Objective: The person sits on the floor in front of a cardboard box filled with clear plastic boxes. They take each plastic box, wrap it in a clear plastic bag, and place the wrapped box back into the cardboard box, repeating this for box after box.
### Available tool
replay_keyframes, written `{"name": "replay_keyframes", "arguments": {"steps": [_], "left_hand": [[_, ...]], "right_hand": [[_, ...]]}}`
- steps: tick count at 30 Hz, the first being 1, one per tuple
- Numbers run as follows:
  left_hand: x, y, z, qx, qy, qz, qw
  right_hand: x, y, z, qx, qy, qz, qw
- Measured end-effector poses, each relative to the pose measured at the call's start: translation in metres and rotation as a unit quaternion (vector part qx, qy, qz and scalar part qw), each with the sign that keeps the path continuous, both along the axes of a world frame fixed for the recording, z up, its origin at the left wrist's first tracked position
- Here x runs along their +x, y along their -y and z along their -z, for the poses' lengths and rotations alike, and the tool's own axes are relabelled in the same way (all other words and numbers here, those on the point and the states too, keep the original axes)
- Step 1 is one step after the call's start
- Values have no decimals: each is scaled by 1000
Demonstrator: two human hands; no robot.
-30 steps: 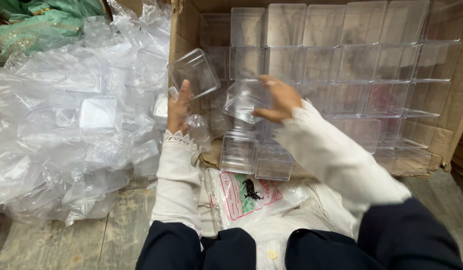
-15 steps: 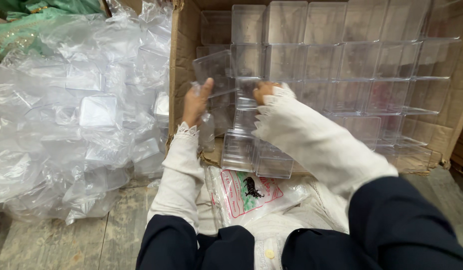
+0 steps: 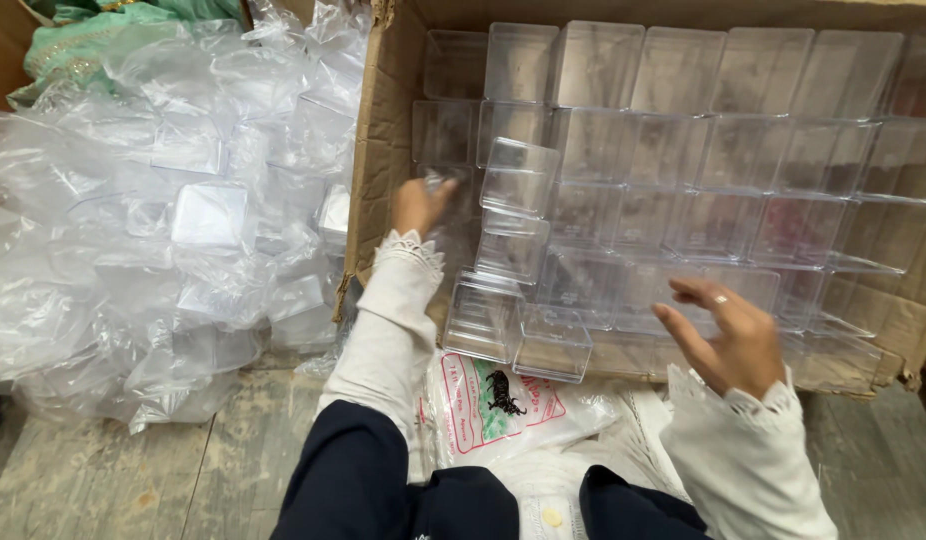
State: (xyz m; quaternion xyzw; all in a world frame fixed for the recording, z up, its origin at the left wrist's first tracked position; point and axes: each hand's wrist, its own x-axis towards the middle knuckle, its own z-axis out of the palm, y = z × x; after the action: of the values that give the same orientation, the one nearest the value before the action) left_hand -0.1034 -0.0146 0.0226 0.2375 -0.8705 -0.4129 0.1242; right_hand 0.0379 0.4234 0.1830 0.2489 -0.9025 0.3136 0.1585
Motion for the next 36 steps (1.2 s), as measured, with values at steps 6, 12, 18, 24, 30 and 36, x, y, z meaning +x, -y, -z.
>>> {"name": "replay_keyframes", "arguments": {"steps": [6,12,18,24,30,36], "left_hand": [[25,1,25,-210,380,129,892],[23,-10,32,-237,415,141,867],[9,11,27,-239,428,150,859],[21,14,13,-233,405,151,871],[90,17,-30,-190,188,2,964],[140,6,-72,-7,-104,26,994]], "right_hand": [[4,-6,5,-7,-34,-20,999],[-1,10,16,-30,28,-57,998],[1,19,20,-38,15,-105,994],[4,16,25,-19,29,-110,993],[-3,14,23,10,26,-131,991],[-5,26,21,-12,12,-153,988]]}}
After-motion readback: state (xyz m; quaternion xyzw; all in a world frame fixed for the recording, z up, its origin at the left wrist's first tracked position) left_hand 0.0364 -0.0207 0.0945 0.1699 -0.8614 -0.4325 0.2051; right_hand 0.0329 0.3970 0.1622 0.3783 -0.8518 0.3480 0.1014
